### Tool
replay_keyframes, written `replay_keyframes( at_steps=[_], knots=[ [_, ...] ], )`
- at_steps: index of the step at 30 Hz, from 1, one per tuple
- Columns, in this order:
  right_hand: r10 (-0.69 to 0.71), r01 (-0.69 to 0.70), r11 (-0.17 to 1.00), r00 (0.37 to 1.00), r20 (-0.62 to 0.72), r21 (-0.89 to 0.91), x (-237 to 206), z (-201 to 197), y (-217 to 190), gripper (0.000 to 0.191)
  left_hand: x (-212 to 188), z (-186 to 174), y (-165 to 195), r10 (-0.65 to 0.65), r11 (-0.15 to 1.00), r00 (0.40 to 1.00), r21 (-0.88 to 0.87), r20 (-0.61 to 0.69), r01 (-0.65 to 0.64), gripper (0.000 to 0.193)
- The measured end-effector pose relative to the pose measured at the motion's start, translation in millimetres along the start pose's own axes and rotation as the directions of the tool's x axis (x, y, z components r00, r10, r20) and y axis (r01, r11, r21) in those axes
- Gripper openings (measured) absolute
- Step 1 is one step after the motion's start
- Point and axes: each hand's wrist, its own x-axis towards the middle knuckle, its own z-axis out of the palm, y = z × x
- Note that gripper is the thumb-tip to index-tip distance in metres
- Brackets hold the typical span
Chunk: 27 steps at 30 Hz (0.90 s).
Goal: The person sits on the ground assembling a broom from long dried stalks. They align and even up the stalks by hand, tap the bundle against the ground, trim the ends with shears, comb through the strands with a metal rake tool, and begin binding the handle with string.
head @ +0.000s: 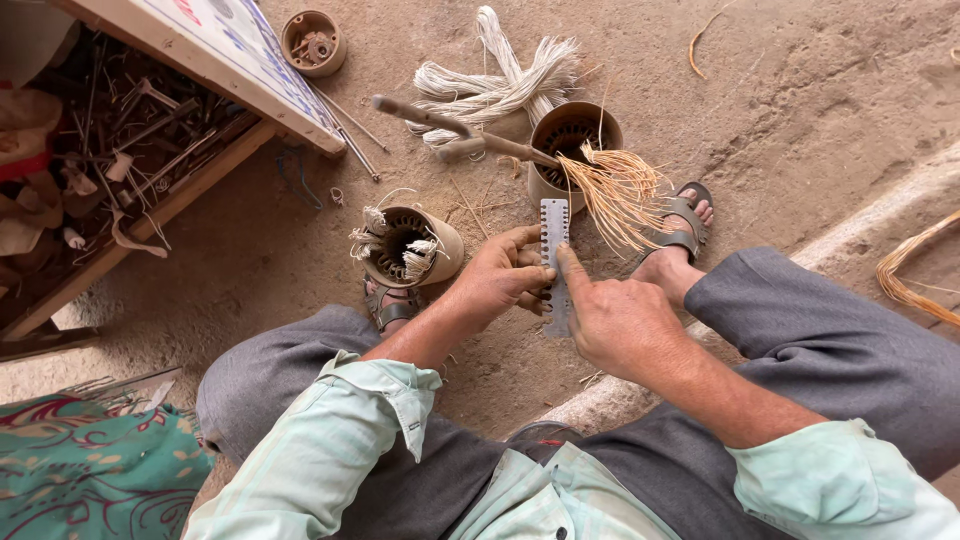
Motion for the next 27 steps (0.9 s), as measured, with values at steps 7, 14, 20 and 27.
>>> replay_keyframes(
  at_steps=[7, 14, 20, 27],
  knots=[
    [0.019, -0.019, 0.999, 1.000, 0.004, -0.038, 1.2, -4.5, -1.7, 0.077, 0.8, 2.9, -7.0, 0.003, 1.000, 1.000, -0.028, 0.017, -0.002, 0.067],
    [0.003, -0.006, 0.998, 0.999, -0.045, -0.066, 0.7, -1.3, -2.8, 0.070, -4.8, 5.9, -7.8, 0.010, 0.998, 1.000, -0.068, 0.017, -0.009, 0.070],
    [-0.002, -0.004, 0.997, 0.998, -0.067, -0.080, 1.3, -1.0, -4.1, 0.070, -7.4, 8.0, -3.7, 0.003, 0.999, 1.000, -0.054, 0.007, -0.003, 0.072],
    [-0.040, 0.028, 0.996, 0.988, -0.149, -0.079, 0.9, -0.5, -4.6, 0.064, -8.1, 7.7, -1.3, 0.003, 0.998, 1.000, -0.064, -0.010, -0.004, 0.072]
  ],
)
